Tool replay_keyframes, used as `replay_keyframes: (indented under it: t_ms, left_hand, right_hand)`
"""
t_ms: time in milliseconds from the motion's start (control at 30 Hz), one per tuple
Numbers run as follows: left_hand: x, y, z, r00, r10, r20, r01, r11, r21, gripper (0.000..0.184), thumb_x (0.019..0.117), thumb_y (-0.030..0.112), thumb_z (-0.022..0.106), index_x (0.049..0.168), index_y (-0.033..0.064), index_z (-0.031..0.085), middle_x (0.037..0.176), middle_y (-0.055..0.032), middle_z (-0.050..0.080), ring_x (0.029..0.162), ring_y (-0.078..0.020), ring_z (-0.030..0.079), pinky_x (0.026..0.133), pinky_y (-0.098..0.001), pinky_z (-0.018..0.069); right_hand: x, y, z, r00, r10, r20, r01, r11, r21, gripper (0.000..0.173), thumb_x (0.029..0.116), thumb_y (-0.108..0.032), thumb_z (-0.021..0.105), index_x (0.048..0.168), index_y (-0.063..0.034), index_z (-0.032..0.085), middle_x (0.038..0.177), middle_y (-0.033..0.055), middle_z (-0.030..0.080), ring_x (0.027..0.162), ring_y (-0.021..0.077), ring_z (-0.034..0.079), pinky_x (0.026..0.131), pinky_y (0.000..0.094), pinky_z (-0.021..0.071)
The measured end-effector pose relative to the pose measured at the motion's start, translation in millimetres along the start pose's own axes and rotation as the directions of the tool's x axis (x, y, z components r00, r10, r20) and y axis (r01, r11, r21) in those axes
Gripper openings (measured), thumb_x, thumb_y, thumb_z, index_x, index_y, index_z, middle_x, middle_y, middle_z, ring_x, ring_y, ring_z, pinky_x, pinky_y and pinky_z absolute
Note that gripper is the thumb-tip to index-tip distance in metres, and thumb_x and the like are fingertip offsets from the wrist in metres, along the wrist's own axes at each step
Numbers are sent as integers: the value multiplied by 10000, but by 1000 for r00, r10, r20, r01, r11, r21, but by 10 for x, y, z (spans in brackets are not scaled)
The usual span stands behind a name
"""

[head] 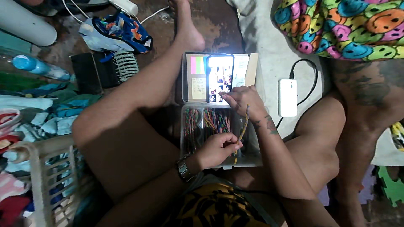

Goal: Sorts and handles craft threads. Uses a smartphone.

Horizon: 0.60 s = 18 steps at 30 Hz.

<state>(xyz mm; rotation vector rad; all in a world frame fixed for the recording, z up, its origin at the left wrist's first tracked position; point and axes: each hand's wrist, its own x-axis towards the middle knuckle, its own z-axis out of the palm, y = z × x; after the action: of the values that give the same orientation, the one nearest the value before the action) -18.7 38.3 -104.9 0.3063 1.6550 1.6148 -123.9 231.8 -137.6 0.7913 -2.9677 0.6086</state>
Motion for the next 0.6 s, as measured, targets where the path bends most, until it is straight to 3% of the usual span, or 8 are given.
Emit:
replay_keyframes:
  t_ms: [100,200,233,300,367,433,533,600]
  left_hand:
    - [-1,13,2,1000,-24,-7,24,1000,-10,190,1048,158,551,1099,19,670,1035,0,663,795,35,578,721,-144,487]
    - [-3,11,2,1000,-29,-9,28,999,-23,200,1058,158,527,1100,20,667,1044,-2,667,787,33,573,713,-147,482]
    - [-3,12,2,1000,-29,-8,29,999,-26,202,1060,159,524,1100,22,667,1051,-2,669,787,34,573,711,-146,480]
    - [-3,12,-1,1000,-28,-11,28,999,-29,200,1058,159,526,1094,24,669,1053,-4,669,784,32,573,708,-147,480]
    - [-3,20,-2,1000,-25,-19,25,999,-24,197,1053,159,538,1097,21,671,1045,-6,670,782,28,575,709,-150,483]
    - [-8,35,-3,999,-30,-25,29,999,-16,189,1048,161,554,1096,21,672,1020,-2,664,779,24,576,710,-154,485]
    - [-7,32,-5,1000,-14,-26,14,1000,-14,177,1039,156,572,1088,20,675,1010,5,662,781,30,577,710,-147,488]
    - [-7,30,-7,1000,1,-26,-2,999,-41,170,1034,146,579,1086,13,671,1012,3,659,786,28,579,713,-146,492]
  right_hand:
    - [-1,-20,-20,1000,9,-20,-8,1000,18,428,1070,-417,431,1257,-195,746,986,119,741,893,327,692,802,567,489]
    - [24,-34,-46,994,104,16,-105,993,47,507,1072,-409,431,1489,-146,549,1082,156,731,970,361,692,872,606,481]
    - [30,-30,-38,993,115,14,-115,992,43,528,1071,-403,427,1513,-127,514,1086,164,733,969,367,696,872,615,481]
    - [21,-20,-14,996,92,-6,-92,996,21,489,1073,-405,421,1447,-143,599,1036,155,736,936,358,696,847,600,486]
    - [-1,-26,-8,999,31,-32,-31,1000,3,420,1071,-392,448,1268,-161,739,966,135,735,886,347,689,798,576,492]
    - [-22,-48,-18,1000,0,-30,-1,1000,-13,416,1069,-395,453,1167,-167,787,957,125,736,884,343,686,803,575,490]
    - [-28,-30,-14,999,-13,-53,14,1000,19,422,1064,-396,446,1164,-166,785,977,127,720,903,336,661,811,552,473]
    - [-78,-37,-46,986,19,-164,18,975,220,362,1054,-280,491,1162,-71,767,983,139,704,912,291,651,834,494,491]
